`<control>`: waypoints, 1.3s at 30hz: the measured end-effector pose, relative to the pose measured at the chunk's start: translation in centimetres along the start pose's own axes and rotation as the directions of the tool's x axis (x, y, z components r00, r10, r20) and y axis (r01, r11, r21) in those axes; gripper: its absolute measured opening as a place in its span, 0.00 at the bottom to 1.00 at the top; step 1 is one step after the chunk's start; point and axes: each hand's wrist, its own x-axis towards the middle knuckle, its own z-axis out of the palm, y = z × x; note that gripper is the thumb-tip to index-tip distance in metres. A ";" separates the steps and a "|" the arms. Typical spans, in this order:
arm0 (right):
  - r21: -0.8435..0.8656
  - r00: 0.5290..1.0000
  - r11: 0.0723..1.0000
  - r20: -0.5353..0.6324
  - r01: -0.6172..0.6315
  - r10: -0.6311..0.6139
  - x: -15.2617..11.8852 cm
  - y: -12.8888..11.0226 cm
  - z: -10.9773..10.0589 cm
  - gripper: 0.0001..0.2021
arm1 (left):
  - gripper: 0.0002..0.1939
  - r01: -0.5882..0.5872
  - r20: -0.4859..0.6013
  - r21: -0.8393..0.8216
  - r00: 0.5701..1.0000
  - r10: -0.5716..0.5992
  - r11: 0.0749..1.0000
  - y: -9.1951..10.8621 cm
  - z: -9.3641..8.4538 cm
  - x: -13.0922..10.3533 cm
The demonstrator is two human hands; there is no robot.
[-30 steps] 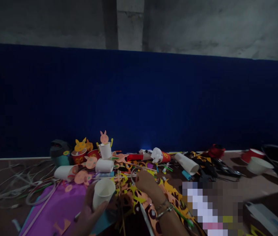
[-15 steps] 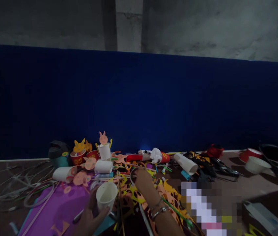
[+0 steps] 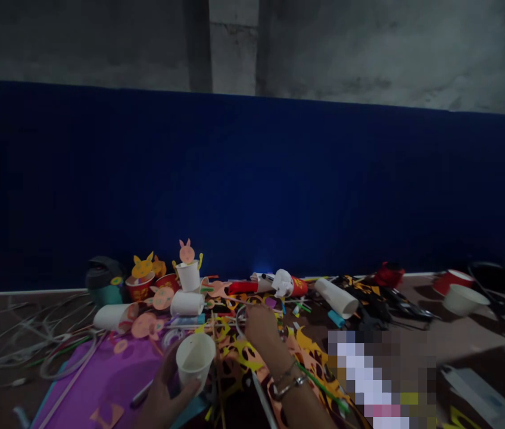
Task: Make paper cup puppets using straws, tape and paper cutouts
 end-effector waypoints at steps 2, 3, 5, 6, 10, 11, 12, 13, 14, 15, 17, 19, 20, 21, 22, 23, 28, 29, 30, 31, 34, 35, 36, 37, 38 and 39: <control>0.006 1.000 1.000 -0.007 -0.017 0.017 -0.1 0.0 -0.6 0.10 | 0.34 0.001 -0.005 -0.011 1.000 -0.001 1.000 -0.1 0.0 0.0; 0.007 0.999 1.000 -0.012 -0.030 0.030 -0.2 0.1 -0.9 0.11 | 0.35 0.002 -0.009 -0.013 1.000 -0.002 1.000 -0.2 0.0 0.0; 0.003 0.998 0.998 -0.028 -0.057 0.057 -0.4 0.1 -1.6 0.12 | 0.35 0.005 -0.010 -0.014 1.000 -0.005 1.000 -0.2 0.0 -0.1; 0.002 0.997 0.998 -0.038 -0.070 0.070 -0.5 0.1 -2.0 0.12 | 0.35 0.012 -0.007 -0.014 1.000 -0.012 1.000 -0.2 -0.1 -0.1; 0.007 0.988 0.992 -0.093 -0.127 0.127 -1.0 0.3 -3.2 0.15 | 0.35 0.020 -0.006 -0.018 1.000 -0.020 1.000 0.0 -0.1 -0.1; 0.012 0.984 0.990 -0.106 -0.141 0.141 -1.1 0.3 -3.4 0.16 | 0.35 0.014 -0.006 -0.020 1.000 -0.014 1.000 0.0 0.0 -0.1; 0.020 0.982 0.989 -0.117 -0.149 0.150 -1.2 0.4 -3.5 0.16 | 0.35 0.012 -0.007 -0.024 1.000 -0.012 1.000 0.1 0.0 -0.1; 0.031 0.981 0.988 -0.124 -0.149 0.152 -1.2 0.4 -3.6 0.16 | 0.35 0.016 -0.007 -0.030 1.000 -0.016 0.999 0.1 0.0 -0.1; 0.044 0.981 0.989 -0.127 -0.140 0.145 -1.2 0.4 -3.6 0.15 | 0.35 0.023 -0.007 -0.036 1.000 -0.023 0.999 0.2 0.0 -0.1; 0.061 0.984 0.990 -0.124 -0.123 0.130 -1.1 0.5 -3.4 0.13 | 0.34 0.028 -0.010 -0.040 1.000 -0.029 0.999 0.4 0.1 -0.1; 0.101 0.990 0.992 -0.106 -0.081 0.092 -0.9 0.5 -3.0 0.11 | 0.33 0.027 -0.019 -0.036 0.999 -0.028 0.999 0.7 0.1 -0.2; 0.135 0.995 0.990 -0.080 -0.047 0.058 -0.5 0.5 -2.3 0.09 | 0.32 0.014 -0.022 -0.026 1.000 -0.014 1.000 1.1 0.2 -0.2; 0.146 0.997 0.989 -0.069 -0.035 0.045 -0.3 0.5 -1.9 0.09 | 0.32 0.008 -0.023 -0.024 1.000 -0.009 1.000 1.2 0.2 -0.2; 0.155 0.998 0.988 -0.060 -0.023 0.033 -0.1 0.5 -1.5 0.09 | 0.31 0.001 -0.024 -0.023 1.000 -0.001 1.000 1.3 0.2 -0.2; 0.159 0.998 0.987 -0.055 -0.012 0.021 0.1 0.5 -1.2 0.09 | 0.31 -0.009 -0.023 -0.024 1.000 0.008 1.000 1.4 0.3 -0.2; 0.162 0.999 0.987 -0.051 -0.001 0.010 0.2 0.6 -0.8 0.10 | 0.30 -0.016 -0.022 -0.025 1.000 0.015 1.000 1.4 0.3 -0.1; 0.150 0.997 0.988 -0.075 0.030 -0.018 0.4 1.0 0.2 0.12 | 0.30 -0.034 -0.009 -0.028 0.999 0.034 0.999 1.2 0.2 0.0; 0.148 0.996 0.988 -0.082 0.033 -0.021 0.4 1.0 0.3 0.12 | 0.30 -0.036 -0.007 -0.029 0.999 0.035 0.999 1.2 0.1 0.0; 0.148 0.996 0.988 -0.086 0.037 -0.024 0.5 1.0 0.4 0.12 | 0.30 -0.036 -0.003 -0.029 0.999 0.036 0.999 1.1 0.1 0.1; 0.148 0.996 0.988 -0.086 0.044 -0.031 0.5 0.9 0.4 0.11 | 0.30 -0.031 0.010 -0.026 0.999 0.031 0.999 1.1 0.0 0.1; 0.150 0.994 0.985 -0.082 0.089 -0.077 0.6 0.4 0.5 0.10 | 0.31 -0.022 0.067 -0.019 0.997 0.023 1.000 0.9 -0.2 0.3; 0.149 0.992 0.983 -0.084 0.110 -0.098 0.5 0.1 0.6 0.10 | 0.32 -0.022 0.084 -0.014 0.996 0.024 1.000 0.8 -0.3 0.4; 0.147 0.989 0.981 -0.087 0.130 -0.118 0.4 -0.2 0.7 0.10 | 0.33 -0.021 0.101 -0.005 0.995 0.022 1.000 0.6 -0.4 0.4; 0.142 0.987 0.979 -0.090 0.148 -0.137 0.3 -0.5 0.8 0.10 | 0.33 -0.018 0.113 0.010 0.993 0.017 1.000 0.5 -0.5 0.4; 0.136 0.984 0.977 -0.092 0.162 -0.151 0.1 -0.7 1.0 0.10 | 0.34 -0.014 0.123 0.027 0.992 0.011 1.000 0.4 -0.5 0.5; 0.128 0.983 0.977 -0.095 0.171 -0.160 0.0 -1.0 1.2 0.10 | 0.34 -0.009 0.139 0.047 0.990 0.002 0.999 0.2 -0.6 0.5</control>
